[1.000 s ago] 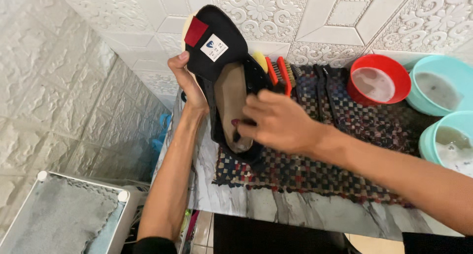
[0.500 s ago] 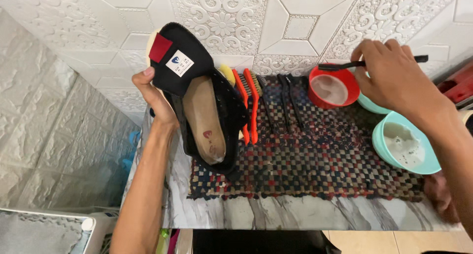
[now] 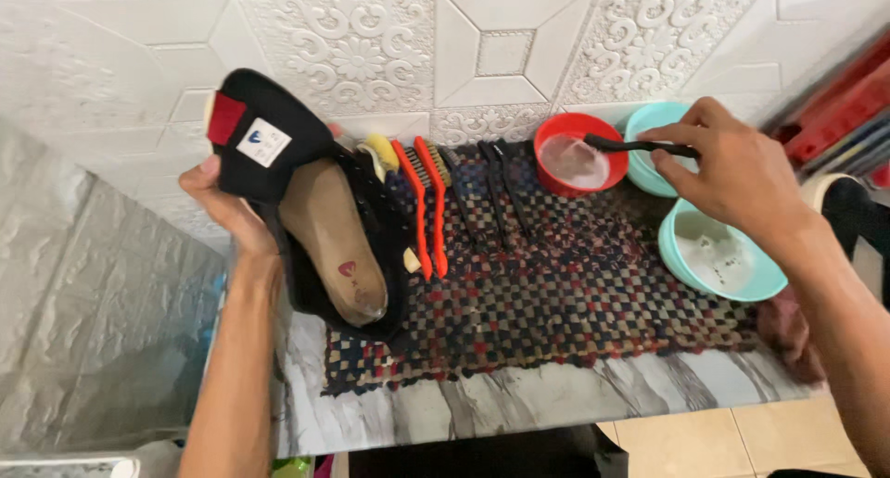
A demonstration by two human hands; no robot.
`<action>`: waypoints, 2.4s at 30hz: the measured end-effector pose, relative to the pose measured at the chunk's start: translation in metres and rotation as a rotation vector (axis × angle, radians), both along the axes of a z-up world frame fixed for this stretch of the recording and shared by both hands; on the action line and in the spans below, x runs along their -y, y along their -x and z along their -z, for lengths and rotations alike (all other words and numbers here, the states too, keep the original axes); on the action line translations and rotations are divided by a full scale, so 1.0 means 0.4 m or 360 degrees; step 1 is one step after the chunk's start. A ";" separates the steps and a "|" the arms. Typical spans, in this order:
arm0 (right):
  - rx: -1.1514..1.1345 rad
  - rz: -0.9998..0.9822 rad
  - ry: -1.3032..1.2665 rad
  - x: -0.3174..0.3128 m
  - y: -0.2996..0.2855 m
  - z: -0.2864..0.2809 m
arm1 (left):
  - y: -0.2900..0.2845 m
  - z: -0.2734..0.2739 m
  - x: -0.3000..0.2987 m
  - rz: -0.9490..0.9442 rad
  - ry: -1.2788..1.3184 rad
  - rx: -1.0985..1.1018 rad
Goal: The person cleans the inside of a black slip-on shoe using a small brush dipped in soapy water from a bowl. After scrubbing the interior, the person uses a pink cloth to wipe the inside of the shoe.
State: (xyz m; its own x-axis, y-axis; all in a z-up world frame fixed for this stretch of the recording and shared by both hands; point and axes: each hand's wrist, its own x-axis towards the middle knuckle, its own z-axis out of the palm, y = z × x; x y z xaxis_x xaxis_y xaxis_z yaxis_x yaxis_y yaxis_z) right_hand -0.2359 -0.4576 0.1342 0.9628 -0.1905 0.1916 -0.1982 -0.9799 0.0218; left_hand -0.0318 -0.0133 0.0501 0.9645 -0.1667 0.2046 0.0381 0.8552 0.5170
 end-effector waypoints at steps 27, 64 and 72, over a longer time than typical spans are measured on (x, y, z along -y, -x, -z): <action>-0.0028 -0.0380 -0.0233 -0.207 0.222 0.031 | -0.012 0.036 -0.005 -0.0335 -0.0094 -0.0107; 0.0395 -0.0810 -0.0506 -0.686 -0.040 0.223 | -0.017 0.035 -0.020 -0.0291 -0.0180 -0.0178; 0.0577 -0.0849 -0.0096 -0.664 -0.074 0.238 | 0.030 -0.025 0.015 -0.0323 -0.0099 -0.0111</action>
